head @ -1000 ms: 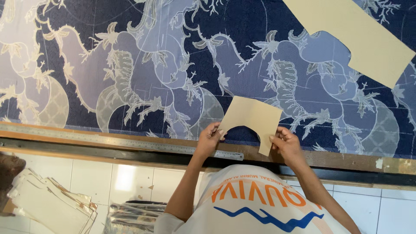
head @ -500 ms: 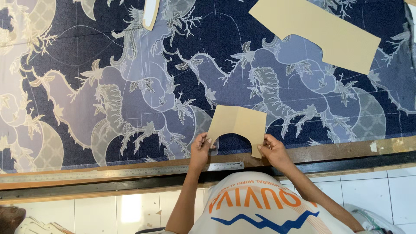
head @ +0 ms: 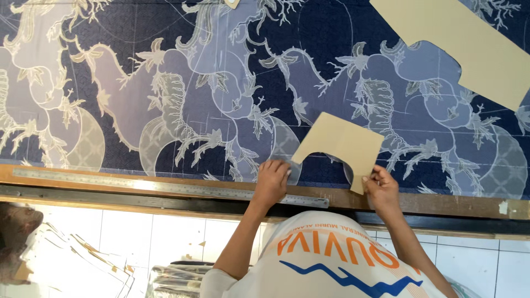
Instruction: The person places cardboard pattern pieces onto a large piece of patterned fabric laid out on a table. Using a white marking tool, they trace the outlines of the patterns onto the fabric. After marking, they remove the patterns and gather them into a stack.
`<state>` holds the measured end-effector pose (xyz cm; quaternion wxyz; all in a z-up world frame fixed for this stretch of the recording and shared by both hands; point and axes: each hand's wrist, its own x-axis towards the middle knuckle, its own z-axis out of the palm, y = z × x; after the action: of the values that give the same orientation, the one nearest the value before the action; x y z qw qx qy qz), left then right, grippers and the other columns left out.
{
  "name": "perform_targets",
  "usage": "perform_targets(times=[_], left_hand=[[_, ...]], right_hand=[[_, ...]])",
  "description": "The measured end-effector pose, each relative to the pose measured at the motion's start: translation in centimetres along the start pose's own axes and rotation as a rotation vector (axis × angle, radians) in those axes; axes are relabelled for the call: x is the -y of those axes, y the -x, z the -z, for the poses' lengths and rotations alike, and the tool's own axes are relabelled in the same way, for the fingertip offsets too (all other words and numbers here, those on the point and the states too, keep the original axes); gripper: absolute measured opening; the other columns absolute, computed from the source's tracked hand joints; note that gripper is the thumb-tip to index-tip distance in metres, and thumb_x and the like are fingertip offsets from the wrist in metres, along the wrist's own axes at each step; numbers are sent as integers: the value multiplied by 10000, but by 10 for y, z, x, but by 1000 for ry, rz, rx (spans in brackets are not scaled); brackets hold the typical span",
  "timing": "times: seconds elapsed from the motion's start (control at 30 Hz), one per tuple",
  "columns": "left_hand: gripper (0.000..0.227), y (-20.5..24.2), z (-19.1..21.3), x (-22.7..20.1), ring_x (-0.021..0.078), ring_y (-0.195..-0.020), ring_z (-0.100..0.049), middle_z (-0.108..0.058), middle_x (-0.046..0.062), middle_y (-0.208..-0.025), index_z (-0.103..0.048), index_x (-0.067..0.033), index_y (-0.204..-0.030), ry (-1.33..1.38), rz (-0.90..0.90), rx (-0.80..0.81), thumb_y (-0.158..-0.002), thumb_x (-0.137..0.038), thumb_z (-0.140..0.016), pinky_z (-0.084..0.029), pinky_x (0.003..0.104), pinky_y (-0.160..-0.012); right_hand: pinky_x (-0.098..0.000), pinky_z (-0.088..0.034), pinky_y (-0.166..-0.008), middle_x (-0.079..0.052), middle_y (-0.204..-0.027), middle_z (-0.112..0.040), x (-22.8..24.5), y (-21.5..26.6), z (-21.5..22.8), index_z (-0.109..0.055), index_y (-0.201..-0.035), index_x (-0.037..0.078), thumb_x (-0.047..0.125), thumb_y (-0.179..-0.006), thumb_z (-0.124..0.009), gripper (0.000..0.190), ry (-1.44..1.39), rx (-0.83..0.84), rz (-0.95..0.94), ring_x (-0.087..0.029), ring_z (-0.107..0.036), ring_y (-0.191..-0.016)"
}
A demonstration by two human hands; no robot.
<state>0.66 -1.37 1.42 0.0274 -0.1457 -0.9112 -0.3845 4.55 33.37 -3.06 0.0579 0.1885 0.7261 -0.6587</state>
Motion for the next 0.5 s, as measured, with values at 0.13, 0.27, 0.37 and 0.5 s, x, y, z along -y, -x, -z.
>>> perform_targets(times=[0.13,0.27,0.37,0.5], left_hand=[[225,13,7,-1,352,-1218,-553,-632,153,-1261,-681,-30,-1118,-92,-100,14,-899,-81,-667,-396,518,-1081],[235,30,2,1,370,-1347,-484,-559,186,-1396,-672,-30,-1131,-157,-106,71,-902,-79,-655,-341,533,-1145],[265,37,-2,4,364,-1401,-446,-532,188,-1448,-666,-36,-1183,-151,-105,67,-926,-97,-646,-309,538,-1195],[282,41,-5,7,358,-1424,-431,-518,195,-1473,-661,-39,-1214,-186,-136,47,-941,-105,-635,-296,527,-1218]], right_hand=[[-216,-402,-547,4,-814,-613,-2,-6,4,-633,-1275,10,-23,-922,-660,355,-59,-86,-82,-64,-519,-637],[-213,-373,-491,-2,-803,-616,3,-3,6,-615,-1269,24,-6,-931,-660,342,-66,-147,-156,-65,-537,-612],[-207,-378,-491,3,-815,-630,9,-3,1,-606,-1275,22,-1,-934,-652,345,-93,-160,-172,-61,-543,-613],[-211,-386,-484,8,-805,-616,14,-6,-6,-592,-1291,24,-2,-923,-647,373,-78,-166,-189,-55,-550,-621]])
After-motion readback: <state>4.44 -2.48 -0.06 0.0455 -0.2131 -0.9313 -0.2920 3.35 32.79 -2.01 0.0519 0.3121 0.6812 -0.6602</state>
